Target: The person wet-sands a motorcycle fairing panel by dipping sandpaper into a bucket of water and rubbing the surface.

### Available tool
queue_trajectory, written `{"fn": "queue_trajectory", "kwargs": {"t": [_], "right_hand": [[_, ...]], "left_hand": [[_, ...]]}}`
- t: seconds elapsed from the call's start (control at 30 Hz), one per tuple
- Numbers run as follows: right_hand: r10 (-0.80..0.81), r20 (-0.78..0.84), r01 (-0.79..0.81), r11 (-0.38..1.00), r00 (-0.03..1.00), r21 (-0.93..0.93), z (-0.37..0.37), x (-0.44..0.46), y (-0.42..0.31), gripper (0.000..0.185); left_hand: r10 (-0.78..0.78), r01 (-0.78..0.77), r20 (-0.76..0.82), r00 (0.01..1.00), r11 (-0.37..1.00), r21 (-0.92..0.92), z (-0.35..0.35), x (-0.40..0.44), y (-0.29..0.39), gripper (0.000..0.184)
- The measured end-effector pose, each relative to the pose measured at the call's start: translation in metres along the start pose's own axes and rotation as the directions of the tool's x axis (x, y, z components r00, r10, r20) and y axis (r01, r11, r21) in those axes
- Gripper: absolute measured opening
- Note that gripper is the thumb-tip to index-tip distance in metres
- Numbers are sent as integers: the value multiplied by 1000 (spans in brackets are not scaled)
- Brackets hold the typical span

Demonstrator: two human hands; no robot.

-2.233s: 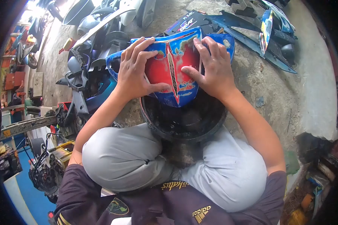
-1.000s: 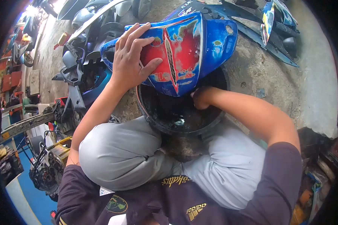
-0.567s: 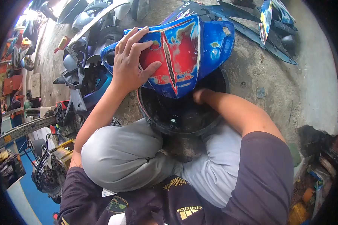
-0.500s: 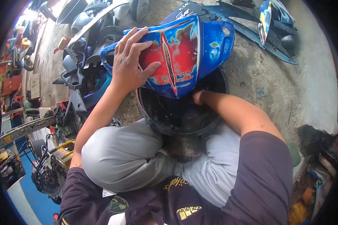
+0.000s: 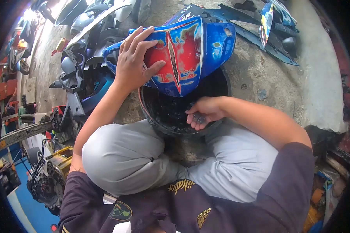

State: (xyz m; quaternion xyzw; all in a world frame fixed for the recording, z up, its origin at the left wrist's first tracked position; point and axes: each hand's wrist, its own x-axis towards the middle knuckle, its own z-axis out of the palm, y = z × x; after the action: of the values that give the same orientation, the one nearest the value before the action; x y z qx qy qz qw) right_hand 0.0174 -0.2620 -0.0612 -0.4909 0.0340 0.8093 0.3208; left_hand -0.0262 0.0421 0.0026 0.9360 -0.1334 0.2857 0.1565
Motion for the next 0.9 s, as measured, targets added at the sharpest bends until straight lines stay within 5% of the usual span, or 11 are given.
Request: {"fn": "queue_trajectory", "kwargs": {"t": [0.13,0.23,0.43,0.63,0.73,0.77,0.87,0.9], "right_hand": [[-165,-77,170,984,983,61,26,-71,-44,43],[-439,-104,449,886,892,113,38,-100,-70,42],[-689,-473,769,638,549,-38,37,-117,-115,42],[-793,-577,832,446,197,-329,19,-123,-133,40],[-914,-404,646,301,-13,-701,12,-98,-120,35],[-938,-346,474,303,-3,-827,20,-98,-110,29],[-937,324,-119,-310,-130,-943,16,-81,-84,30],[-935,338,-111,-327,-104,-939,7,-81,-82,35]], "left_hand": [[5,-5,-2,1000,1000,14,0,0,2,61],[10,-10,-7,1000,1000,9,-1,0,3,60],[14,-13,-6,1000,1000,22,1,-2,4,60],[23,-23,-7,1000,999,30,0,-2,4,61],[19,-19,-1,1000,999,29,1,-2,4,61],[19,-19,-4,1000,1000,24,0,-2,3,61],[19,-19,-3,1000,1000,13,0,-2,4,61],[19,-19,0,1000,1000,15,0,-2,5,61]]}}
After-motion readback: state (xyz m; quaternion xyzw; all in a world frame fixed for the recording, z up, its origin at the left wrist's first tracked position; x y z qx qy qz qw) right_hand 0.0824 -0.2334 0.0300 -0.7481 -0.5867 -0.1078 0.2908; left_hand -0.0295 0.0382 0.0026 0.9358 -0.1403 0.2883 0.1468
